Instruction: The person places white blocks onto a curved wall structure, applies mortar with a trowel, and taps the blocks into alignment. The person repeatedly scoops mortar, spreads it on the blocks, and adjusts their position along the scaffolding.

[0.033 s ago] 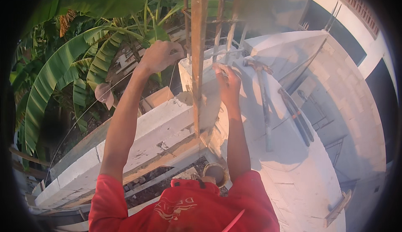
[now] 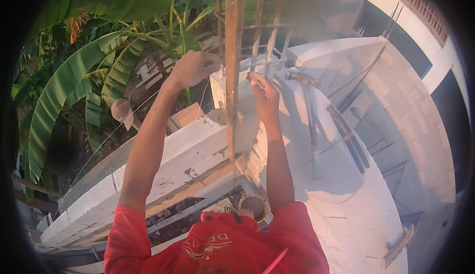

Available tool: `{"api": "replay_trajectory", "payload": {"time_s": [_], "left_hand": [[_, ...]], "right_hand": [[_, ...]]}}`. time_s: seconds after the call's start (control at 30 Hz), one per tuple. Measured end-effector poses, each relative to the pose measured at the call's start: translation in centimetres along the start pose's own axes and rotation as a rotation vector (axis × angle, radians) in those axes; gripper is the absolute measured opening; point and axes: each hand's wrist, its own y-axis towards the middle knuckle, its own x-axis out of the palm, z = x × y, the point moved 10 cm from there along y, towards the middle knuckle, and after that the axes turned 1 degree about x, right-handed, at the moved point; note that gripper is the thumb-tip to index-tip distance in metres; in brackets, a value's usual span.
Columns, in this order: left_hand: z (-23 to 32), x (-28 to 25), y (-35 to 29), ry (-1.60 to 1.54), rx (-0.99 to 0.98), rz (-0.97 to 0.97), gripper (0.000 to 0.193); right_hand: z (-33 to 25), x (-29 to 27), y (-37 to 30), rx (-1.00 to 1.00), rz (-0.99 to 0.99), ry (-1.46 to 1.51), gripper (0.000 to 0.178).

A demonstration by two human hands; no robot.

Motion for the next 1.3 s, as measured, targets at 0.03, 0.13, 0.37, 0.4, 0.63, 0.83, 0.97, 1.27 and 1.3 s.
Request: {"api": "replay_trajectory", "payload": {"time_s": [0.03,0.13,0.37,0.4,0.63,0.83,0.97,1.27,1.3], "left_hand": [[-0.2,1.2,0.4,-0.084,0.007,0.006,0.025],[-1.1,4.4,1.4,-0.291,-0.025,-0.023,0.026],[-2.1,6.6,0.6,-0.364,-0.085,-0.073,0.028],[-2.0,6.0,0.1,-0.301,-0.097,-0.027,0.028],[7.4,2.9,-12.0,-0.305,0.192,0.480,0.019],[0.1,10.6,-13.1,-0.777,-0.224,0.529,0.034],[-2.3,13.3,-11.0,-0.770,-0.277,0.612,0.062],[-2.8,16.6,-6.0,-1.132,-0.211,0.670,0.066],[-2.8,17.3,-5.7,-1.139,-0.235,0.619,0.060]], "right_hand": [[0.6,1.0,0.5,0.002,-0.031,0.010,0.029],[2.6,4.1,1.4,0.075,-0.184,0.207,0.030],[3.7,0.5,-0.1,0.113,-0.009,-0.142,0.025],[3.4,-0.4,-0.5,0.111,0.058,-0.187,0.025],[1.1,-2.8,-2.3,0.065,0.267,-0.497,0.019],[0.9,-2.7,-1.8,0.026,0.264,-0.432,0.017],[-0.1,-2.3,-1.5,0.007,0.260,-0.490,0.019],[-2.1,-1.3,-2.3,-0.121,0.224,-0.836,0.038],[-2.1,-1.3,-2.4,-0.127,0.229,-0.840,0.040]]}}
